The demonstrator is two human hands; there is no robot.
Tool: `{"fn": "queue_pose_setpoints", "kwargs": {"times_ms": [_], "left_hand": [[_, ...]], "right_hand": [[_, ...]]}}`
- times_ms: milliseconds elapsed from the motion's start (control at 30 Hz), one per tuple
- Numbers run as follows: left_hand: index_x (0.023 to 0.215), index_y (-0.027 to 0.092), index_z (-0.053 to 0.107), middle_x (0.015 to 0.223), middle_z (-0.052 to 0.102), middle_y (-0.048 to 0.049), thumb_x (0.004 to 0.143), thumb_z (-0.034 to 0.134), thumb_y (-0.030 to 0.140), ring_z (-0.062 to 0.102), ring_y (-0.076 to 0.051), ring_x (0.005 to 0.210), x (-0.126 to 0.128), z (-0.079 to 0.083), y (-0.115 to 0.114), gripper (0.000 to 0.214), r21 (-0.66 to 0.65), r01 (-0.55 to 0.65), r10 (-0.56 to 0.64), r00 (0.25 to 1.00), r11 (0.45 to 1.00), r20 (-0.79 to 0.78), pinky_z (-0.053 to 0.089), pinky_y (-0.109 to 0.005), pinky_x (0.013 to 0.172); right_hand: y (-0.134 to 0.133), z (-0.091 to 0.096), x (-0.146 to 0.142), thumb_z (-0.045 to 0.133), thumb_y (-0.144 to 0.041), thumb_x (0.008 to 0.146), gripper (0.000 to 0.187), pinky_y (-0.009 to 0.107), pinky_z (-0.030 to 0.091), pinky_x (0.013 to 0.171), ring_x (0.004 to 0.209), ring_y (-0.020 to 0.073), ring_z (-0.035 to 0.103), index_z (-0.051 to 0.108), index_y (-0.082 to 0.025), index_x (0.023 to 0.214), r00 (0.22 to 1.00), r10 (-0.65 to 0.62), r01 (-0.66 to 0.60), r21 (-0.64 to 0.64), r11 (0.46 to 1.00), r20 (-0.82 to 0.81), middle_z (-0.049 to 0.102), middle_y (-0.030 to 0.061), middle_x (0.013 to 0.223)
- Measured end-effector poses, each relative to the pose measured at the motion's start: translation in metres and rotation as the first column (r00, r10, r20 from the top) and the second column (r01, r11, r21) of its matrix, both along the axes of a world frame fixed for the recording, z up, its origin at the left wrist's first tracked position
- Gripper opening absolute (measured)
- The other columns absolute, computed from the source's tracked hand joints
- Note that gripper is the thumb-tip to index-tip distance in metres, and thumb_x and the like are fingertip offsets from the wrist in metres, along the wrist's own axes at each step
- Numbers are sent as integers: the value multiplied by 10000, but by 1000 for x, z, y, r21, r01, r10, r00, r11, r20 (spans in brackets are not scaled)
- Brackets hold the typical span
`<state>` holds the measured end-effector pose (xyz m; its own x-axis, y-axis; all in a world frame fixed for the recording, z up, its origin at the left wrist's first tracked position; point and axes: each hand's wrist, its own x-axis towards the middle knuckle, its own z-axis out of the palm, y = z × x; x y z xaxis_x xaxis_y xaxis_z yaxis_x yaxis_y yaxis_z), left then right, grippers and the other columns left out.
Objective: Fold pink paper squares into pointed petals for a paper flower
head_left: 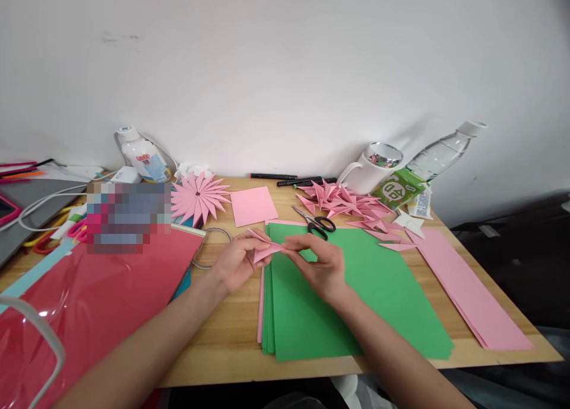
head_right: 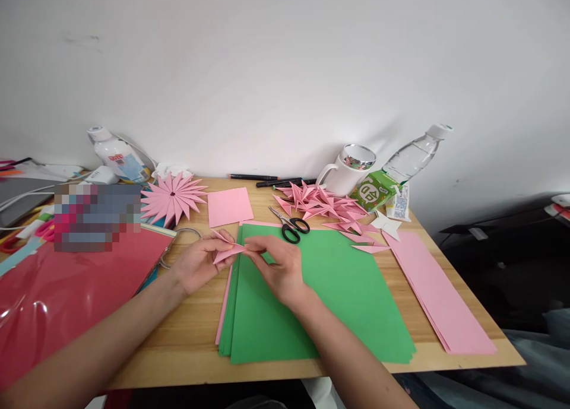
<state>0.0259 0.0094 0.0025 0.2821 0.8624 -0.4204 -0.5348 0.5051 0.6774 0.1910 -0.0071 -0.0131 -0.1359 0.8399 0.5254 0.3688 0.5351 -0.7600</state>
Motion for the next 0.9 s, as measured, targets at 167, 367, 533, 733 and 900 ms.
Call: {"fn": "queue_pose_setpoints", "kwargs": {"times_ms": [167,367,533,733,900], "left_hand": [[559,120,581,465,514,27,554,620,-2,464,-63,406,1,0,-1,128,-27,4,-4,1000,1000,9,348,-187,409],[545,126,583,469,517,18,543,625,17,478,-72,418,-1,0,0,117,-66,48,-47,999,997,8,357,-187,416],[537,134,620,531,563,7,520,685,56,505,-89,477,-4,-1,2,102,63,147,-140,985,987,-105,377,-202,463],[778,156,625,648,586,14,630,717,193,522,-101,584,-2,1,-6,178,281,267,-163,925,922,-343,383,-198,545],[993,181,527,711,559,36,686,685,207,514,-98,635,-2,4,-9,346,389,249,-84,915,887,-394,395,-194,586]], "right_hand": [[-3,-2,0,673,-283,776,261,360,548,699,701,207,693,507,-246,974,998,-43,39,-71,997,-43,728,31,731],[0,2,2,621,-227,801,85,319,533,683,699,176,659,589,-230,881,997,71,-72,-55,996,-17,692,33,757],[6,5,0,679,-464,724,306,274,548,601,666,144,632,660,-180,837,887,173,-402,-532,745,-429,661,37,807],[10,0,-5,786,-416,607,322,134,492,447,462,54,573,636,-135,653,752,-87,-583,-722,374,-653,621,-21,555],[11,-1,-6,766,-419,635,334,83,437,376,398,29,543,611,-123,618,736,-131,-608,-734,304,-664,597,-28,492]]}}
